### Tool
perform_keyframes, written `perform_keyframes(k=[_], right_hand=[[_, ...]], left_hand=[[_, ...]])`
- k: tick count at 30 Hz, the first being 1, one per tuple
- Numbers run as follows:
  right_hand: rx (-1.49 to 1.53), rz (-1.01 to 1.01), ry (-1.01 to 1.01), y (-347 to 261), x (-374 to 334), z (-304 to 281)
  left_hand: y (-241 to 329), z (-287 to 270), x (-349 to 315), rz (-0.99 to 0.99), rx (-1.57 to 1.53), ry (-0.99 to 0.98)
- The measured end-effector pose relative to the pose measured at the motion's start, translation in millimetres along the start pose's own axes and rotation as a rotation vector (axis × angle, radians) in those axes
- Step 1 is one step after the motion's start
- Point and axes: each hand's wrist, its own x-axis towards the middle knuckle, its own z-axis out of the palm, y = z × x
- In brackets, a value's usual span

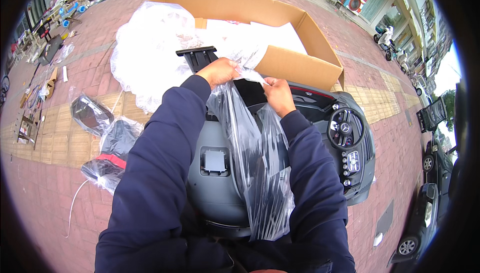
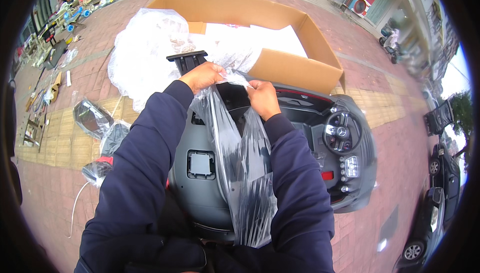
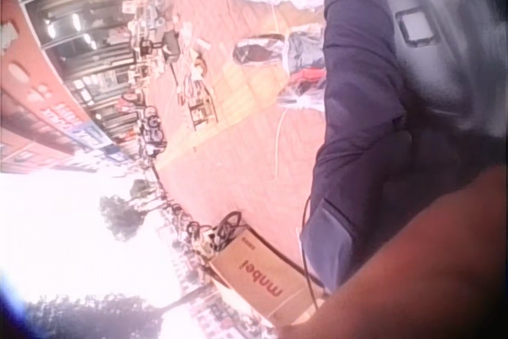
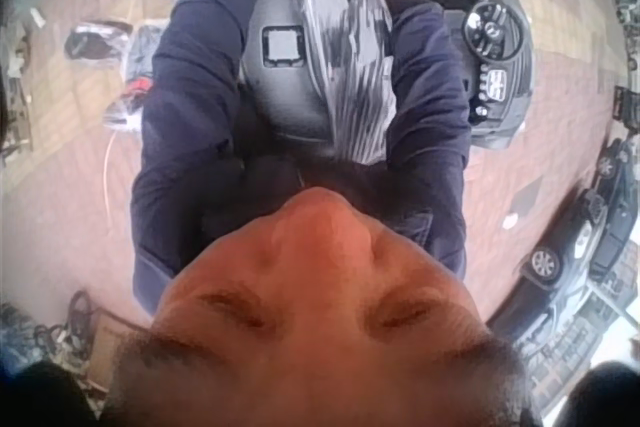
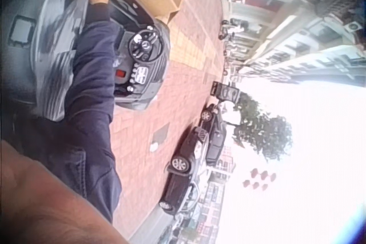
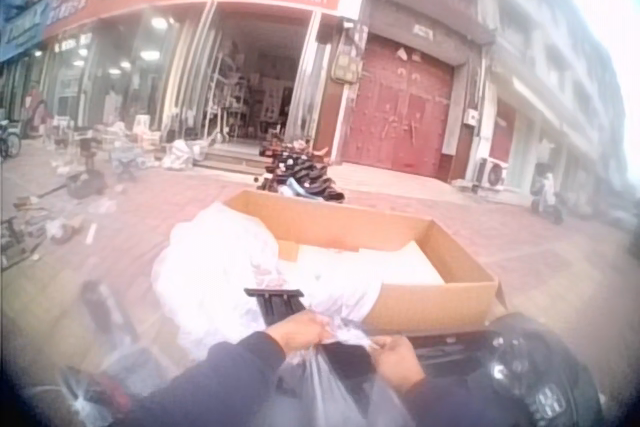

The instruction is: The person assembles a gray toy Mercedes car by attaching a wheel with a lug nut, installing the steering wheel, and handling the seat. The car is placed on a cardboard box on a tiled floor.

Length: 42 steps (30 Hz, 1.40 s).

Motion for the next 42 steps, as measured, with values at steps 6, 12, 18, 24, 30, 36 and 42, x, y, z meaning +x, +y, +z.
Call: perform_keyframes(k=[6, 12, 18, 24, 30, 36, 42], right_hand=[[0.072, -0.035, -0.178, 61.5, 20.4, 15.0], [0.081, -0.063, -0.135, 76.6, -25.5, 10.4], [0.448, 0.198, -0.07, 40.3, -79.3, -13.9], [0.265, -0.079, -0.285, -28.0, -155.8, -69.3], [-0.567, -0.602, -0.385, -82.3, -182.9, -61.6], [-0.728, -0.538, -0.334, -76.7, -206.6, -38.8], [-0.512, -0.55, -0.351, -47.8, -206.0, -33.0]], left_hand=[[-27.3, 10.4, 7.4, -0.016, -0.125, -0.046], [-35.7, 1.5, -28.5, 0.416, 0.611, 0.125], [-40.0, 10.3, -74.7, 0.318, 0.375, 0.399], [4.5, 50.8, -167.6, 0.59, 0.372, 0.458], [31.8, 106.1, -185.1, 0.683, 0.708, 0.068], [15.0, 96.8, -176.5, 0.727, 0.645, 0.005], [-13.3, 93.1, -157.2, 0.931, 0.687, 0.062]])
